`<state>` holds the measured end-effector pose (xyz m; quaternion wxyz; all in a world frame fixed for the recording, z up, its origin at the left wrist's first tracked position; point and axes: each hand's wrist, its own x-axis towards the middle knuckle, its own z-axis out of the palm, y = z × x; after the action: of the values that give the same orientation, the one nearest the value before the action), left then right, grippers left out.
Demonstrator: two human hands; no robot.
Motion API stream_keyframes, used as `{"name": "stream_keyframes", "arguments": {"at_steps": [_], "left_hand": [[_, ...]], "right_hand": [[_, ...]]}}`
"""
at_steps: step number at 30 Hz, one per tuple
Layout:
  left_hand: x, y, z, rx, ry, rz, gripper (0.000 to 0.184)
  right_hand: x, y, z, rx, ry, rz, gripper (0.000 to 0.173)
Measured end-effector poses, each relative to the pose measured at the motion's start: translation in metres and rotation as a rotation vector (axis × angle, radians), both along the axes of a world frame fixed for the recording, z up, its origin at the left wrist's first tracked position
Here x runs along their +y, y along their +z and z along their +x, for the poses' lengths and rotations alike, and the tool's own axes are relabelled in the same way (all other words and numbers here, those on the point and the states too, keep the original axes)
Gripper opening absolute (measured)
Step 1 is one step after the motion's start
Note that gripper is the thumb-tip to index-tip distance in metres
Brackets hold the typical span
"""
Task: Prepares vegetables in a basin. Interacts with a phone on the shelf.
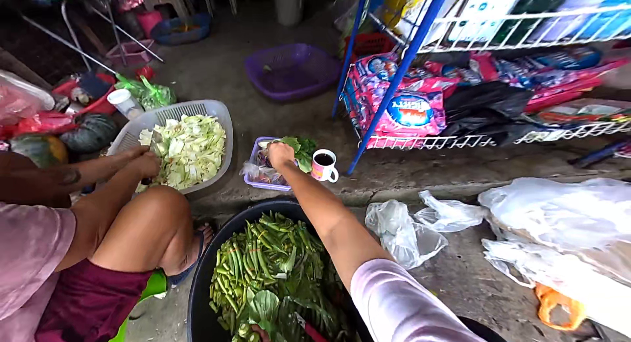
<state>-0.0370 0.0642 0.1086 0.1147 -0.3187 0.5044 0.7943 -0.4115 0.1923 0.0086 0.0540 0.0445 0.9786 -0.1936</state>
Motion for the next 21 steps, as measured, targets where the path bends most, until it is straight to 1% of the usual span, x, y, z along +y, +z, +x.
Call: {"name": "stream_keyframes", "arguments": {"at_steps": [1, 2, 3, 4, 5, 6, 7, 8, 9, 11, 14, 15, 17, 18, 19, 20, 21], "left_hand": [[0.012, 0.035, -0.013, -0.163, 0.004, -0.059, 0.032], [0.013, 0.041, -0.014, -0.204, -0.012, -0.078, 0.033], [0.003, 0.017, -0.004, -0.132, -0.041, -0.069, 0.031], [-0.015, -0.033, 0.013, 0.050, -0.070, -0.054, 0.028], [-0.029, -0.074, 0.025, 0.175, -0.083, -0.030, 0.026], [-0.035, -0.097, 0.032, 0.228, -0.085, -0.025, 0.026], [-0.036, -0.105, 0.035, 0.226, -0.082, -0.038, 0.026], [-0.036, -0.105, 0.037, 0.200, -0.076, -0.055, 0.026], [-0.036, -0.103, 0.038, 0.174, -0.065, -0.064, 0.026], [-0.035, -0.100, 0.036, 0.168, -0.051, -0.069, 0.026], [-0.035, -0.093, 0.032, 0.222, -0.099, -0.102, 0.025], [-0.035, -0.088, 0.033, 0.230, -0.124, -0.137, 0.027], [-0.036, -0.081, 0.033, 0.243, -0.164, -0.214, 0.032], [-0.037, -0.079, 0.034, 0.240, -0.190, -0.243, 0.035], [-0.039, -0.078, 0.035, 0.232, -0.214, -0.268, 0.035], [-0.041, -0.079, 0.036, 0.223, -0.235, -0.286, 0.031], [-0.043, -0.082, 0.040, 0.217, -0.251, -0.291, 0.028]], "right_hand": [[-0.002, 0.004, 0.000, -0.010, -0.008, -0.022, 0.027], [-0.003, 0.007, 0.001, -0.019, -0.016, -0.043, 0.028], [-0.004, 0.010, 0.002, -0.024, -0.028, -0.058, 0.029], [-0.005, 0.013, 0.002, -0.022, -0.044, -0.071, 0.030], [-0.004, 0.016, 0.003, -0.015, -0.055, -0.082, 0.030], [-0.001, 0.019, 0.004, -0.005, -0.056, -0.085, 0.030], [0.003, 0.023, 0.006, 0.001, -0.050, -0.093, 0.031], [0.007, 0.025, 0.009, 0.014, -0.043, -0.120, 0.032], [0.012, 0.027, 0.013, 0.046, -0.034, -0.193, 0.032], [0.022, 0.029, 0.021, 0.190, -0.038, -0.429, 0.028], [0.033, 0.030, 0.055, 0.397, -0.076, -0.917, 0.023], [0.034, 0.030, 0.073, 0.406, -0.079, -1.098, 0.018], [0.037, 0.033, 0.117, 0.313, -0.095, -1.395, 0.007], [0.042, 0.038, 0.143, 0.242, -0.104, -1.458, 0.007], [0.046, 0.040, 0.168, 0.192, -0.099, -1.467, 0.011], [0.051, 0.041, 0.190, 0.172, -0.071, -1.440, 0.014], [0.057, 0.041, 0.212, 0.158, -0.041, -1.391, 0.013]]}}
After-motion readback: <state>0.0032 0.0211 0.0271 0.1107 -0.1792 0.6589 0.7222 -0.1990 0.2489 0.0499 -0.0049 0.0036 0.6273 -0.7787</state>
